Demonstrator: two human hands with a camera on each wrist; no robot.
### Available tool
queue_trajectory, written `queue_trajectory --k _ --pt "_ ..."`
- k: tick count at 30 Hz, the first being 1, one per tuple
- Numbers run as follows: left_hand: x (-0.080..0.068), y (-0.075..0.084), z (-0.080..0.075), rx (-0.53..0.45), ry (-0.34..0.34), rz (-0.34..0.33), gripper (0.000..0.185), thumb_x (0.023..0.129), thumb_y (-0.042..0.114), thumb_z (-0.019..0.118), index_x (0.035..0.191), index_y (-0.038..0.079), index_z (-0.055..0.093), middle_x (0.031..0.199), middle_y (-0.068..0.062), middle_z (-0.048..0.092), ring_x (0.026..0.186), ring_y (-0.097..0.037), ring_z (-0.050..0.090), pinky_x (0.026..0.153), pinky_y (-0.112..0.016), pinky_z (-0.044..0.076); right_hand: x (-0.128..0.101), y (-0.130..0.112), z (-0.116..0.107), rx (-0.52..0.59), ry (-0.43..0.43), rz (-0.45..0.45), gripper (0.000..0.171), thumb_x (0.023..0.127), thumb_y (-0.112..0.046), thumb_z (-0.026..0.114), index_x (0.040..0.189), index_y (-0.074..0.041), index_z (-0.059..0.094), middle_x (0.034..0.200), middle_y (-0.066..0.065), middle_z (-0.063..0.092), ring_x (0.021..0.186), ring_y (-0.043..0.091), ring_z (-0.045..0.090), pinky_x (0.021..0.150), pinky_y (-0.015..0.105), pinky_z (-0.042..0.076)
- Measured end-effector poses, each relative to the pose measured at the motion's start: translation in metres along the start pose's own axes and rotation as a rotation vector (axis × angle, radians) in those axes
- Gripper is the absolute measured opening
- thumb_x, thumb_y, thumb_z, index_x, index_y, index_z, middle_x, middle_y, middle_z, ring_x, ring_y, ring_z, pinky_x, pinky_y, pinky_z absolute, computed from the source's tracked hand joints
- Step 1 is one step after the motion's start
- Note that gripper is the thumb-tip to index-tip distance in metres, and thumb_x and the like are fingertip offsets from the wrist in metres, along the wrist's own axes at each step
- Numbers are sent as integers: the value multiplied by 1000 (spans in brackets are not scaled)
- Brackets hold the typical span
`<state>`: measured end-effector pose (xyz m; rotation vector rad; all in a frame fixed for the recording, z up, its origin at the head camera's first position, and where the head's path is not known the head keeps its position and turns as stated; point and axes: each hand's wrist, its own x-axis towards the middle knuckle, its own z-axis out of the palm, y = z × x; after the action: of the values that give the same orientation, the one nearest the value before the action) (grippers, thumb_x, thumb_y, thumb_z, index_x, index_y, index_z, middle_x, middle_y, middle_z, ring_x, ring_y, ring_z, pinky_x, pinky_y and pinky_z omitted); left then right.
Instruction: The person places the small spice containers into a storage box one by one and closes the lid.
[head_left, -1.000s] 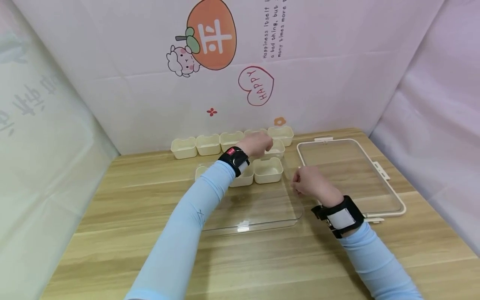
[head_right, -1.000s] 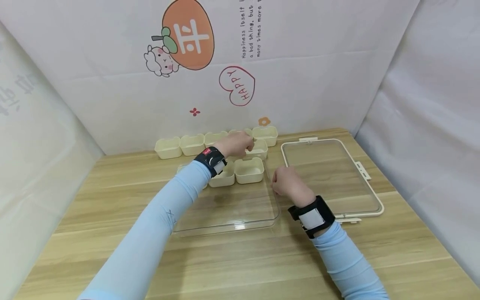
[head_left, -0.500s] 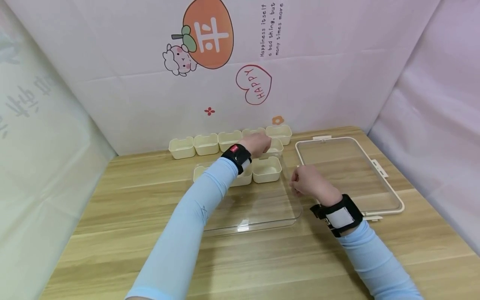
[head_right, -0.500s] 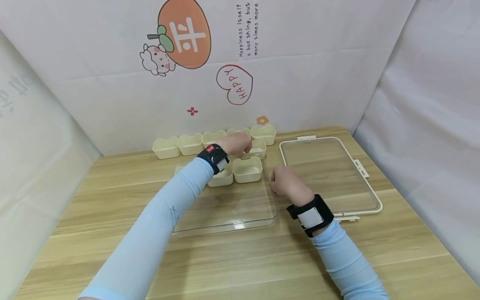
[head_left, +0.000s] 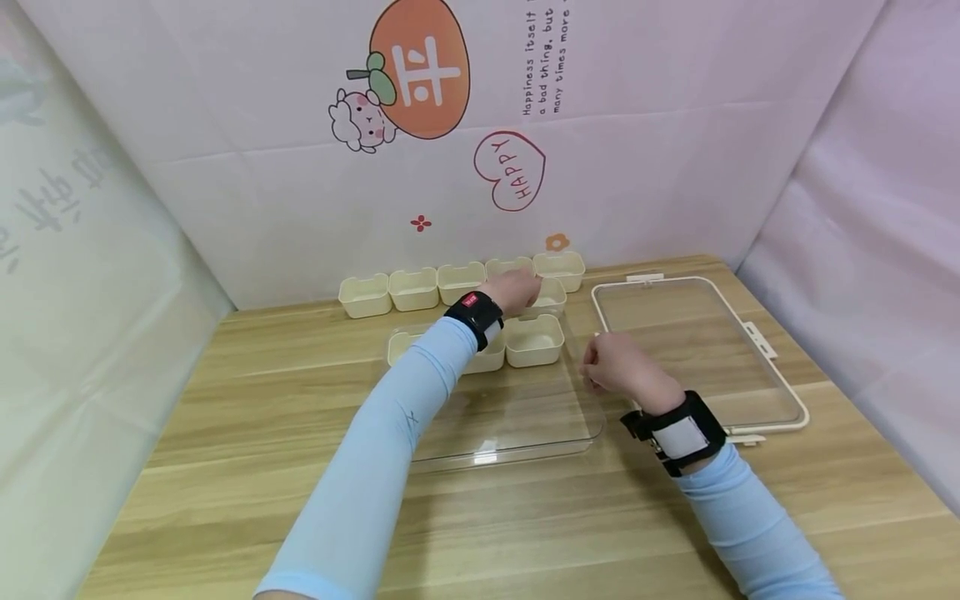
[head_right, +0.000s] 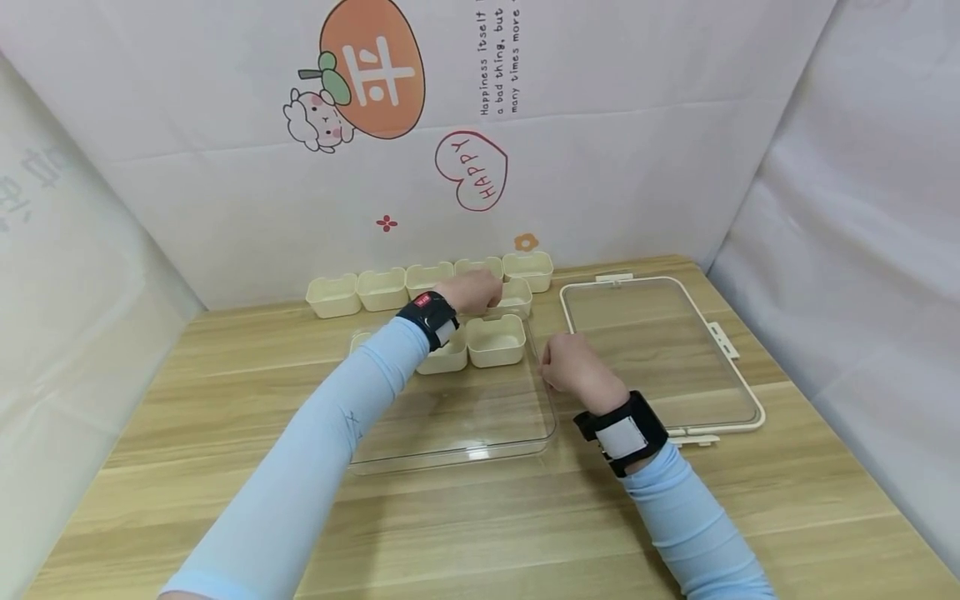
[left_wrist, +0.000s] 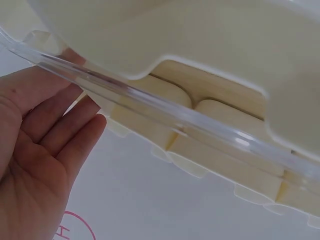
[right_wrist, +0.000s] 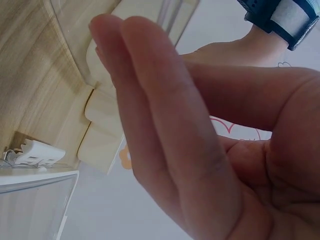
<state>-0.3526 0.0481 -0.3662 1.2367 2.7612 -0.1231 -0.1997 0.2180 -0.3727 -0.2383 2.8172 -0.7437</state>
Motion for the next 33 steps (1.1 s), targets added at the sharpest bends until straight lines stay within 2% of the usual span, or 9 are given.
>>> queue_trajectory --k 5,12,16,21,28,33 --pt "0 -4 2 13 10 26 42 97 6 45 58 16 32 61 3 23 56 -10 25 53 -21 21 0 -1 1 -3 -2 -3 13 88 -9 63 79 1 64 67 7 64 57 13 59 53 24 45" --pt "-6 -8 -4 -19 18 61 38 86 -11 43 61 16 34 68 1 29 64 -13 30 57 -23 22 1 -1 0 9 -13 4 12 88 -8 63 80 0 64 70 10 65 59 14 60 54 24 46" --pt "-11 -10 -6 -40 28 72 35 85 -10 44 63 16 36 70 1 31 66 -14 32 58 -24 23 1 0 -1 1 -18 7 12 88 -8 63 80 0 63 70 10 65 59 14 59 54 24 46" --pt "-20 -14 -6 -65 68 41 34 82 -10 44 64 15 30 71 0 29 67 -14 31 60 -24 22 3 0 0 -14 -20 7 12 88 -9 62 80 0 63 69 8 64 59 14 59 54 24 45" --pt "-35 -17 -12 -94 131 6 30 87 -6 44 67 14 34 72 -1 31 69 -14 33 61 -25 23 2 -2 0 -11 -16 0 12 88 -8 62 80 0 62 70 9 64 59 15 61 54 24 45" --pt "-45 -21 -16 -121 178 20 32 80 -12 43 64 12 31 72 -2 33 66 -14 31 60 -24 22 1 -2 -1 1 -17 -5 12 89 -7 61 81 2 62 70 10 64 60 17 63 54 24 46"
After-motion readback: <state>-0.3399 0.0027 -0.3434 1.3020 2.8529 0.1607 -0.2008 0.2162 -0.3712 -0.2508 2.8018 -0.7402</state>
